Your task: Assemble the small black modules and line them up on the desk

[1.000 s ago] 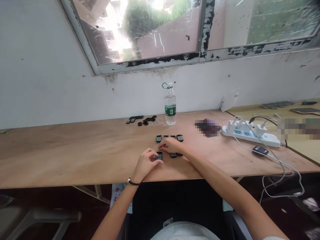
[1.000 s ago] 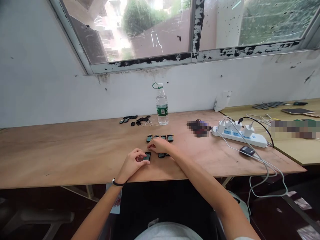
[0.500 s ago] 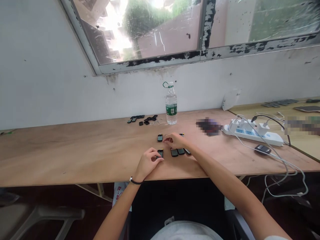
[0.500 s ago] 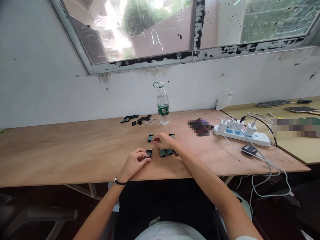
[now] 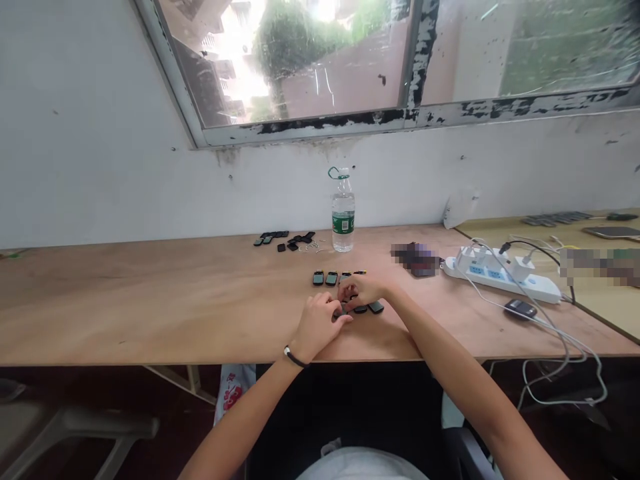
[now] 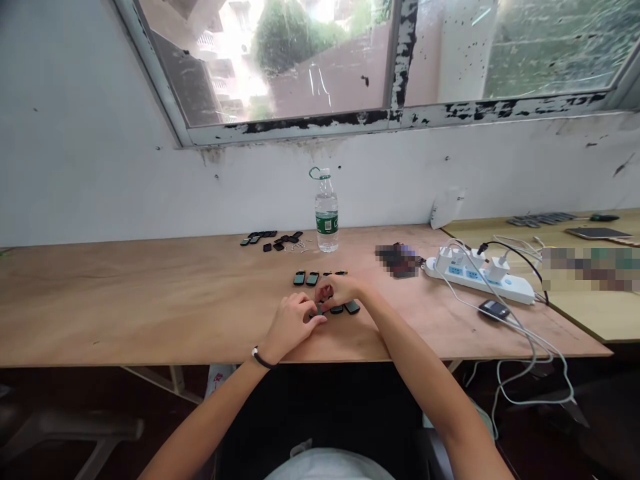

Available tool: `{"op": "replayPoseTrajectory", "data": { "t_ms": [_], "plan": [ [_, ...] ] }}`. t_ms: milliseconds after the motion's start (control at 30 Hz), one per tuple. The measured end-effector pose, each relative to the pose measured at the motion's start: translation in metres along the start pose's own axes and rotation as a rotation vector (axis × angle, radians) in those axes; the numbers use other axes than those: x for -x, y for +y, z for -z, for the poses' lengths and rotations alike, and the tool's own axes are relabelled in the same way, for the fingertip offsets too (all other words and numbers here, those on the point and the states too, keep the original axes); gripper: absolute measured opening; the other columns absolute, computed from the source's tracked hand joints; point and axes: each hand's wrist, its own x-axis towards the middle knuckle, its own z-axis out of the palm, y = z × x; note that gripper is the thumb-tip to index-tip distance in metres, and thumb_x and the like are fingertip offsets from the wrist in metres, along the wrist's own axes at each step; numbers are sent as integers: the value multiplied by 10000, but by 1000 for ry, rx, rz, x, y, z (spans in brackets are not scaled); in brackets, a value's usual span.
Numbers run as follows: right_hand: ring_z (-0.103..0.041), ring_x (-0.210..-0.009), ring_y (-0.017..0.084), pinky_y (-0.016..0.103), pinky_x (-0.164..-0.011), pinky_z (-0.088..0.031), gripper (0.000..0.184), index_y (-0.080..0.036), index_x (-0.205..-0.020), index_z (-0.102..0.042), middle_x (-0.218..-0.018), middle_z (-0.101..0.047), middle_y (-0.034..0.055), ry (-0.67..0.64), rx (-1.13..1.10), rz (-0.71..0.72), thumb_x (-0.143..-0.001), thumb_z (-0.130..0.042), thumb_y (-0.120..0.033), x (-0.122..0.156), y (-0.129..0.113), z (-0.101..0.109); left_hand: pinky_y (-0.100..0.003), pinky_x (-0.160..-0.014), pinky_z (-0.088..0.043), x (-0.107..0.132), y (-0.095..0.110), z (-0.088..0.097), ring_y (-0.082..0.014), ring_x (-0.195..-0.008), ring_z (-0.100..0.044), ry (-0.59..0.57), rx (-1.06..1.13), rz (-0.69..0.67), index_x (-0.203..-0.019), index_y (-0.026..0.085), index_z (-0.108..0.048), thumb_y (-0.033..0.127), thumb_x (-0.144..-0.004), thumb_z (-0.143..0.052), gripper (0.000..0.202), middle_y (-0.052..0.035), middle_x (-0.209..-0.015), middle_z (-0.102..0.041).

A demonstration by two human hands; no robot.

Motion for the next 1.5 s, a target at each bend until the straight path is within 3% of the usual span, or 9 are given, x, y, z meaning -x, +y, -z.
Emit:
{"op": "replayPoseTrajectory", "data": {
  "t_ms": [133, 400, 567, 800, 1067, 1233, 1500],
  "plan": [
    [-581, -748, 136, 229, -670, -448, 249, -155, -918, -743, -823, -669, 8, -1, -18, 20, -735, -817, -307, -2, -6, -4, -389, -824, -424, -2, -5, -4, -231, -876, -621, -21, -33, 23, -849, 209, -705, 378, -867, -804, 197, -45, -921, -695],
    [-513, -679, 113, 221, -608, -398, 231, -166, -858, -645, -757, -581, -35, -32, -45, 13, -731, -804, -276, -2, -16, -6, -371, -794, -404, -4, -13, 4, -207, -772, -615, -58, 1, 37, -760, 221, -722, 405, -850, -811, 223, -25, -808, -686],
    [-490, -683, 113, 220, -599, -380, 306, -181, -799, -561, -755, -543, -44, 32, 0, 21, -694, -831, -279, -2, -15, -7, -376, -785, -397, -4, -12, 4, -203, -752, -603, -59, 20, 52, -752, 222, -732, 389, -848, -814, 209, -25, -813, -696],
    [-573, -696, 129, 220, -625, -445, 69, -164, -837, -684, -782, -663, 1, 66, 8, 29, -768, -689, -158, -2, -23, -8, -378, -788, -406, -3, -12, 4, -208, -772, -613, -36, 2, 45, -767, 224, -735, 420, -866, -788, 226, -38, -841, -719],
    [-642, -718, 150, 222, -633, -465, 161, -162, -933, -776, -843, -753, 36, 275, 83, -51, -841, -646, -140, -7, -20, -10, -377, -792, -404, -2, -7, 9, -222, -785, -630, -78, 4, 70, -754, 223, -736, 395, -823, -831, 208, -33, -855, -727],
    [-661, -763, 157, 221, -657, -470, 217, -165, -951, -806, -921, -775, 47, 218, 220, -95, -847, -637, -77, -12, -14, -14, -372, -794, -416, -2, -5, 14, -218, -792, -642, -109, 21, 78, -773, 223, -746, 309, -845, -801, 125, -28, -874, -736],
    [-674, -787, 170, 241, -705, -497, 184, -171, -954, -821, -947, -781, 59, 215, 215, -25, -901, -645, -159, -18, -9, -18, -376, -795, -414, -4, -7, 18, -226, -828, -649, -123, -5, 89, -775, 217, -735, 304, -843, -809, 133, -28, -889, -745]
  ]
}}
